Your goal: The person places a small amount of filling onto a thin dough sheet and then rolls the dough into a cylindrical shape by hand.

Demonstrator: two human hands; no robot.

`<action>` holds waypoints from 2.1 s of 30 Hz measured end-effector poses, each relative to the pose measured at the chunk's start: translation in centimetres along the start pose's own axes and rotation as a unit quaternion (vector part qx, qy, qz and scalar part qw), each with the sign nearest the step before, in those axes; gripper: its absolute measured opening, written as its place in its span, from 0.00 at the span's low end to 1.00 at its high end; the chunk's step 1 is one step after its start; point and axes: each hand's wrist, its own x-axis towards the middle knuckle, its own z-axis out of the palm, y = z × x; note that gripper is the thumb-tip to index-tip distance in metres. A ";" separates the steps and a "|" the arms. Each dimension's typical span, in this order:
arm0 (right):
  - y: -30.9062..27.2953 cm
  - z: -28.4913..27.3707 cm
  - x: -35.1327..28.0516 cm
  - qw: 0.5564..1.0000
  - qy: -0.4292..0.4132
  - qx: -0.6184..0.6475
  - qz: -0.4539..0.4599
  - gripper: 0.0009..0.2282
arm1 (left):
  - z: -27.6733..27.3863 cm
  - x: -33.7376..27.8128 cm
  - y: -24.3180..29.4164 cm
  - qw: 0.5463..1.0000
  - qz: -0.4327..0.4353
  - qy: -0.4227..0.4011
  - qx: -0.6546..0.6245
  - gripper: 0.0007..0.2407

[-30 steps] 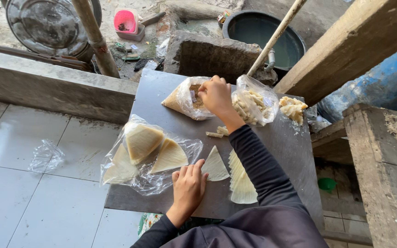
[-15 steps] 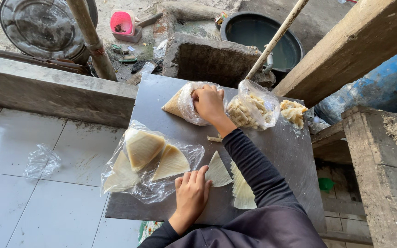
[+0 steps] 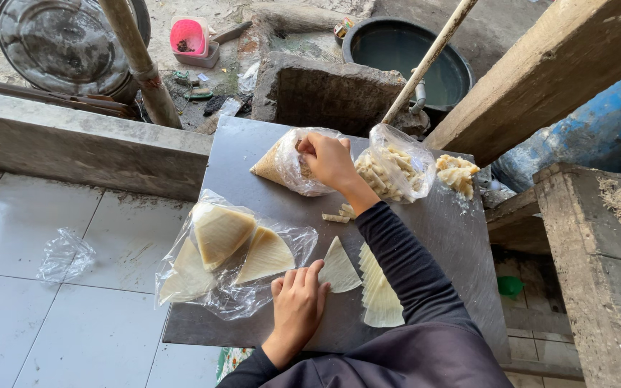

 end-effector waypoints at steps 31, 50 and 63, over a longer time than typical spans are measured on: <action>1.4 -1.6 -1.4 0.997 0.025 -0.016 0.067 0.03 | -0.3 -0.2 0.5 0.999 0.010 0.038 0.014 0.18; 0.5 -5.8 -20.7 0.990 -0.027 0.138 0.027 0.04 | -0.3 -1.6 1.2 0.998 -0.055 0.014 0.031 0.22; -2.8 -1.6 -25.2 0.960 0.092 -0.207 -0.167 0.05 | 0.0 -1.6 1.5 0.997 -0.070 0.026 -0.004 0.23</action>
